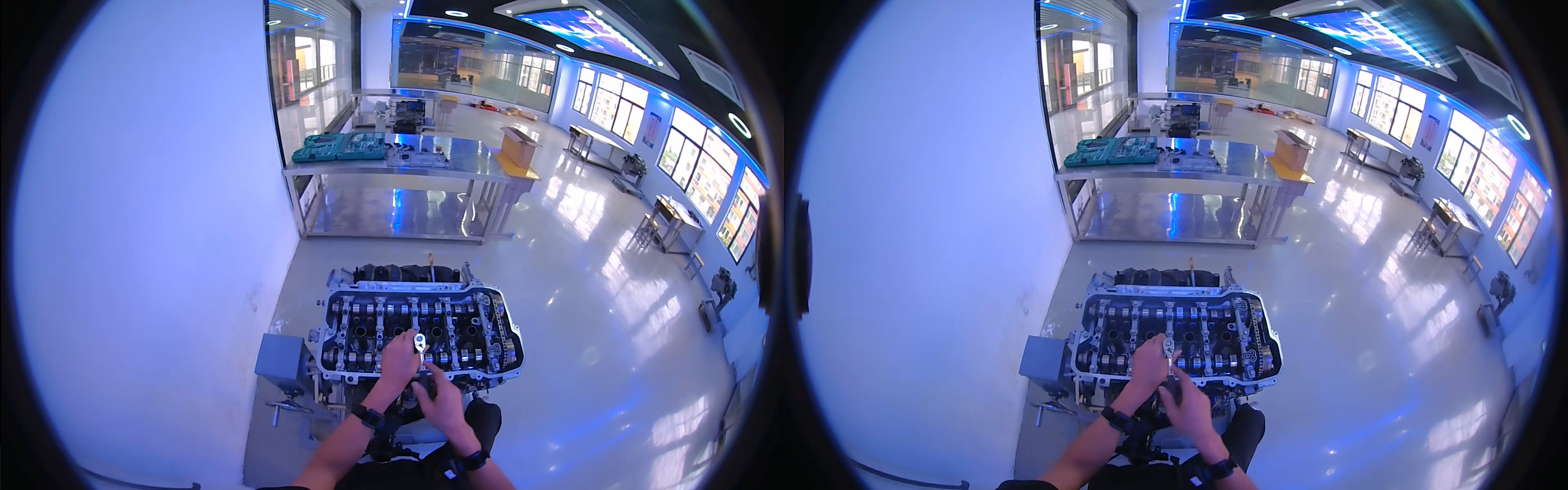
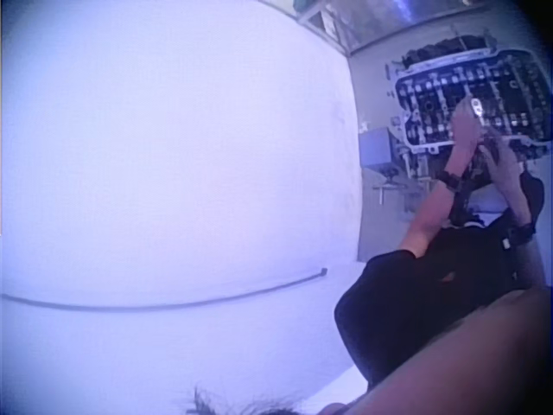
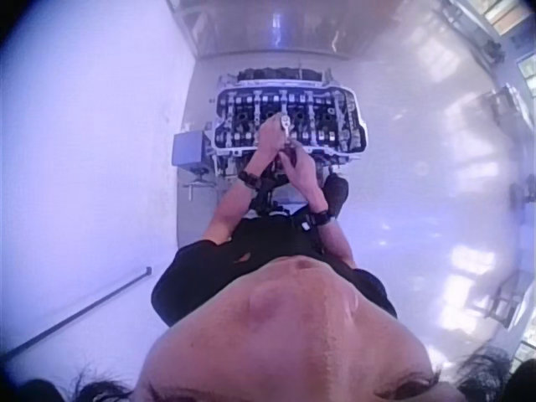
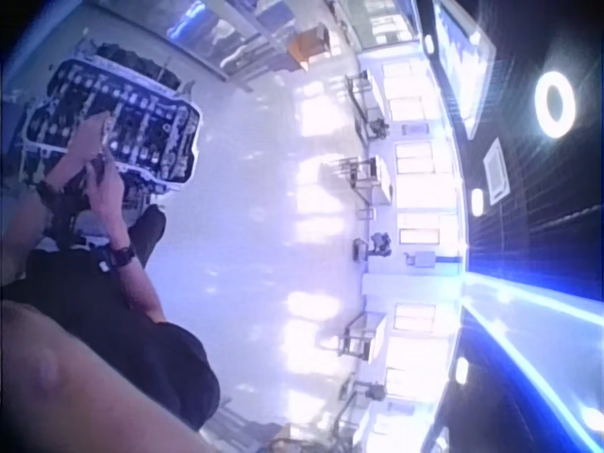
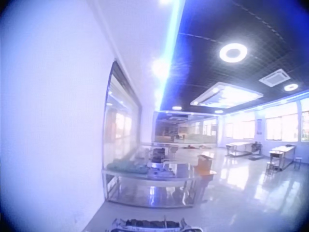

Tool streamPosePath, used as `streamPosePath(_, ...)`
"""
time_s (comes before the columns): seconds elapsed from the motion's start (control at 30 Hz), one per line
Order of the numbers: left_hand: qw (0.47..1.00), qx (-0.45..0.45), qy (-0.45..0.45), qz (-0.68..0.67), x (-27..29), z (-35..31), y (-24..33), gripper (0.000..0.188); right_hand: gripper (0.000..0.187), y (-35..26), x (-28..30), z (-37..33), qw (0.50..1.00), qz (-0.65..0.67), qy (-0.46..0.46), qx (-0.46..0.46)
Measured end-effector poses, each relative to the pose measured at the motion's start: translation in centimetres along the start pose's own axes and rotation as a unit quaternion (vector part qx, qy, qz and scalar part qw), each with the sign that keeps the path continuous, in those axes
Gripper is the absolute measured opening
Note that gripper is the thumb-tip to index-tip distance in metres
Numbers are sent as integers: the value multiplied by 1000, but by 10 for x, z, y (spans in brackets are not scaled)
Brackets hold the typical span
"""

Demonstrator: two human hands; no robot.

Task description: Removing components from an engine cylinder head assembly using a socket wrench.

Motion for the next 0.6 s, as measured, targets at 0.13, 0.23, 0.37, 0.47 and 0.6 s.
streamPosePath(0.13,1000,5,9,-14,-6,0,-14,34,39,-6,-23,-1,998,31,-24,54)
streamPosePath(0.23,995,-46,-7,-83,-2,-2,-12,26,35,-2,-18,-2,996,56,7,68)
streamPosePath(0.37,989,-87,4,-116,4,-4,-5,16,29,9,7,-3,993,81,86,24)
streamPosePath(0.47,992,-52,7,-112,6,-5,-5,18,27,16,27,-4,991,59,115,-32)
streamPosePath(0.6,993,-15,-17,-113,7,-4,-9,21,26,0,32,-3,988,5,144,62)
Point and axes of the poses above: each hand's wrist, its own z-axis towards the middle knuckle, its own x-axis out of the back of the hand, y = z × x, the point moved 6 cm from there along z, towards the middle knuckle, and after that the axes turned 14 degrees about -y, right-handed, at the moved point
